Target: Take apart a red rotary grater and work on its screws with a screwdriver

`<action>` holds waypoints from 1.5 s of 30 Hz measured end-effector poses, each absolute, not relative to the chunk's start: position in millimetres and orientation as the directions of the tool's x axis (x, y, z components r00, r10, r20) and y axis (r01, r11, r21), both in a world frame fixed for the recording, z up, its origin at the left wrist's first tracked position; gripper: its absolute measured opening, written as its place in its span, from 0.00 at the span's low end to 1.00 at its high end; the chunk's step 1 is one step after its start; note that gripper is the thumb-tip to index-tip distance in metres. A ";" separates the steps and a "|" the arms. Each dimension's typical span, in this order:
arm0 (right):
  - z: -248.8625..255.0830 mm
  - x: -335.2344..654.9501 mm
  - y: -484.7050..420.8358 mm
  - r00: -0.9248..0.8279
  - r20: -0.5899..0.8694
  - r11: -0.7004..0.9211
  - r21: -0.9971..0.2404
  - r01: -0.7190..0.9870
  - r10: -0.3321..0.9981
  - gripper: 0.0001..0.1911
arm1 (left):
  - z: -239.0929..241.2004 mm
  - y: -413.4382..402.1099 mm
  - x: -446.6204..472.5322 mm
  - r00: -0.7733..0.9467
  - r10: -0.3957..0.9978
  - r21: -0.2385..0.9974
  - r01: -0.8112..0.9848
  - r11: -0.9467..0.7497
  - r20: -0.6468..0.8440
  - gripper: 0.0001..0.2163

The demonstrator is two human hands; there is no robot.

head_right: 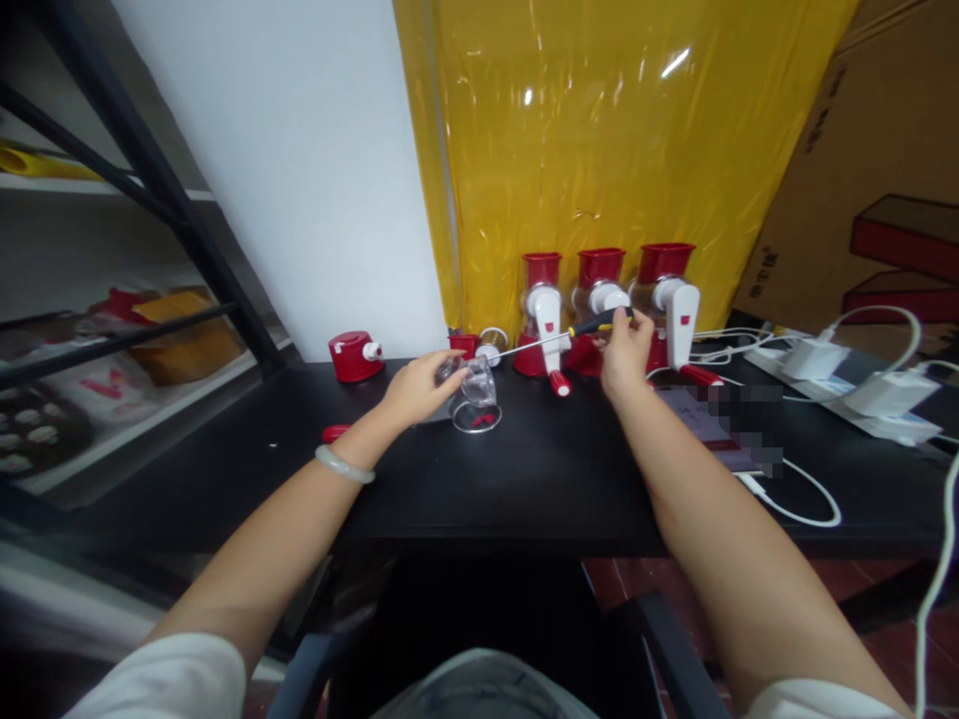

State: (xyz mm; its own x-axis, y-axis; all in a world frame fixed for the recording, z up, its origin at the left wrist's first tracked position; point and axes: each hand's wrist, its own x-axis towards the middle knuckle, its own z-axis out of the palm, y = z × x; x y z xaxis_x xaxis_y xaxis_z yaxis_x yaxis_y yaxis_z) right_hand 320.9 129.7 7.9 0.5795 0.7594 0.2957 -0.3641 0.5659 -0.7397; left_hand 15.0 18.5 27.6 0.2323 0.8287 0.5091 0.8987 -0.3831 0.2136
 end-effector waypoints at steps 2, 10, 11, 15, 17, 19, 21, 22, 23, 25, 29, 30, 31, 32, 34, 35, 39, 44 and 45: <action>5.0 320.6 132.0 0.600 0.340 0.600 -0.739 -0.305 0.724 0.20 | 27.4 18.7 15.2 0.232 0.831 0.216 0.899 -0.382 0.506 0.24; 5.6 322.8 134.6 0.551 0.309 0.554 -0.750 -0.360 0.776 0.15 | 27.3 19.4 14.9 0.227 0.831 0.217 0.900 -0.378 0.507 0.23; 6.2 323.0 133.8 0.534 0.298 0.537 -0.758 -0.371 0.791 0.14 | 27.3 19.3 14.9 0.227 0.833 0.218 0.900 -0.378 0.505 0.23; 5.5 321.7 131.5 0.550 0.283 0.524 -0.778 -0.348 0.786 0.15 | 26.7 19.4 14.8 0.226 0.832 0.213 0.902 -0.374 0.507 0.23; 3.7 320.7 131.8 0.574 0.318 0.557 -0.773 -0.304 0.755 0.19 | 26.4 19.4 14.7 0.227 0.832 0.212 0.902 -0.376 0.507 0.23; 2.0 320.1 133.0 0.589 0.352 0.588 -0.763 -0.269 0.727 0.23 | 26.3 19.4 14.6 0.232 0.831 0.215 0.899 -0.381 0.505 0.23; 1.6 320.1 134.3 0.604 0.359 0.602 -0.755 -0.260 0.711 0.23 | 26.5 19.3 14.6 0.234 0.831 0.217 0.897 -0.385 0.505 0.23; 2.0 320.1 134.7 0.614 0.349 0.602 -0.752 -0.268 0.709 0.22 | 26.6 19.3 14.6 0.231 0.831 0.218 0.898 -0.383 0.506 0.23; 2.8 320.1 134.9 0.620 0.333 0.598 -0.749 -0.284 0.711 0.20 | 26.8 19.2 14.7 0.227 0.832 0.219 0.899 -0.378 0.506 0.23; 5.4 320.1 134.0 0.606 0.303 0.580 -0.745 -0.330 0.735 0.16 | 27.1 19.2 14.9 0.220 0.836 0.222 0.902 -0.371 0.503 0.23; 10.1 319.2 129.2 0.525 0.272 0.522 -0.744 -0.416 0.806 0.11 | 27.3 19.3 15.4 0.222 0.841 0.231 0.899 -0.373 0.493 0.23; 10.6 318.9 128.0 0.516 0.268 0.515 -0.744 -0.425 0.814 0.11 | 27.3 19.3 15.5 0.223 0.840 0.229 0.899 -0.374 0.495 0.23; 10.7 318.6 127.0 0.516 0.269 0.515 -0.746 -0.423 0.813 0.12 | 27.3 19.2 15.6 0.223 0.838 0.226 0.900 -0.374 0.498 0.23; 10.4 318.4 126.2 0.525 0.275 0.522 -0.749 -0.408 0.805 0.13 | 27.4 19.0 15.7 0.222 0.836 0.222 0.901 -0.372 0.501 0.23; 9.1 318.1 125.9 0.557 0.304 0.549 -0.761 -0.345 0.772 0.16 | 27.7 18.6 15.8 0.221 0.836 0.218 0.903 -0.369 0.502 0.23; 8.1 318.2 126.2 0.573 0.324 0.564 -0.767 -0.308 0.753 0.18 | 27.8 18.4 15.8 0.221 0.837 0.218 0.904 -0.369 0.501 0.23; 3.6 320.1 130.3 0.587 0.395 0.618 -0.748 -0.241 0.707 0.24 | 27.6 18.6 15.4 0.225 0.836 0.223 0.900 -0.375 0.501 0.24; 4.1 321.9 133.4 0.607 0.358 0.621 -0.724 -0.298 0.709 0.25 | 27.5 19.1 15.0 0.227 0.835 0.221 0.899 -0.377 0.502 0.23; 5.2 321.7 133.0 0.602 0.338 0.606 -0.729 -0.319 0.724 0.22 | 27.5 19.0 15.1 0.227 0.835 0.222 0.899 -0.378 0.501 0.23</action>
State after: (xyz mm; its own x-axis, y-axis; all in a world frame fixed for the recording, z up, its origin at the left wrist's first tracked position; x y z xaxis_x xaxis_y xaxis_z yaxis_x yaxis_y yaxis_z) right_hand 321.7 133.0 5.2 0.6016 0.7236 0.3384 -0.3188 0.6059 -0.7288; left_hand 15.1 19.0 27.5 0.2270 0.8351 0.5011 0.8989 -0.3777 0.2222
